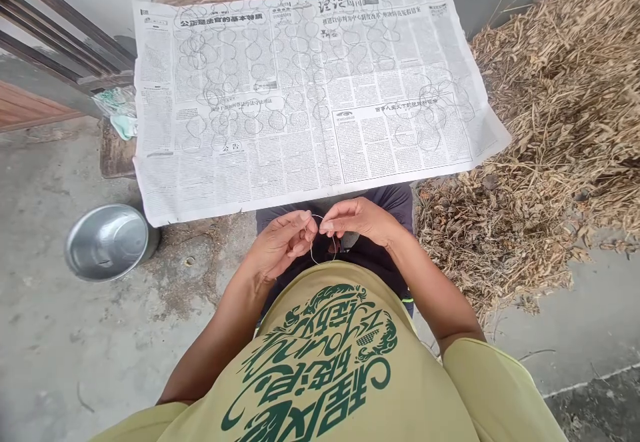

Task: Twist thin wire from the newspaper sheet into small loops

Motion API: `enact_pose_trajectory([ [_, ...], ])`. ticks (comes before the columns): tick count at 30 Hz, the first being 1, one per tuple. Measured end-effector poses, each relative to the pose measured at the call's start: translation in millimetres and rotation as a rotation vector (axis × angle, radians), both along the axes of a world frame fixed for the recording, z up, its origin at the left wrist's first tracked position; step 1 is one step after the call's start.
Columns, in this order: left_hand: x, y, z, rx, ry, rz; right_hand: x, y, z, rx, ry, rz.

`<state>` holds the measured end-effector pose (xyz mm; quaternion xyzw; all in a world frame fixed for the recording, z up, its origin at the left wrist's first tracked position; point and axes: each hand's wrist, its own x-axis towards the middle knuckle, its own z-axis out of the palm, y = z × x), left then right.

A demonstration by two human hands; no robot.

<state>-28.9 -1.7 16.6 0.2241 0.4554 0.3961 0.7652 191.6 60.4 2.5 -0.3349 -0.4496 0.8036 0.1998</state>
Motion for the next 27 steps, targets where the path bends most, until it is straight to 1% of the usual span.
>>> enact_pose_trajectory([
  [3, -1.4, -2.4, -0.8, 0.001, 0.053, -0.006, 4.0, 2.3, 0.3, 0.037, -0.008, -0.034],
  [9, 2.6, -4.7, -1.1, 0.005, 0.125, 0.014, 4.7, 0.3, 2.3, 0.055, -0.029, 0.028],
  [14, 7.6, -7.6, -0.9, 0.064, 0.182, 0.041, 3.8, -1.9, 2.8, 0.041, 0.005, 0.022],
  [24, 6.0, -13.5, -3.0, 0.139, 0.258, 0.037, -4.2, -6.9, -12.4, -0.032, -0.018, -0.089],
  [27, 4.6, -14.2, -4.9, 0.152, 0.289, 0.031, -7.2, -8.5, -13.9, -0.041, -0.020, -0.118],
])
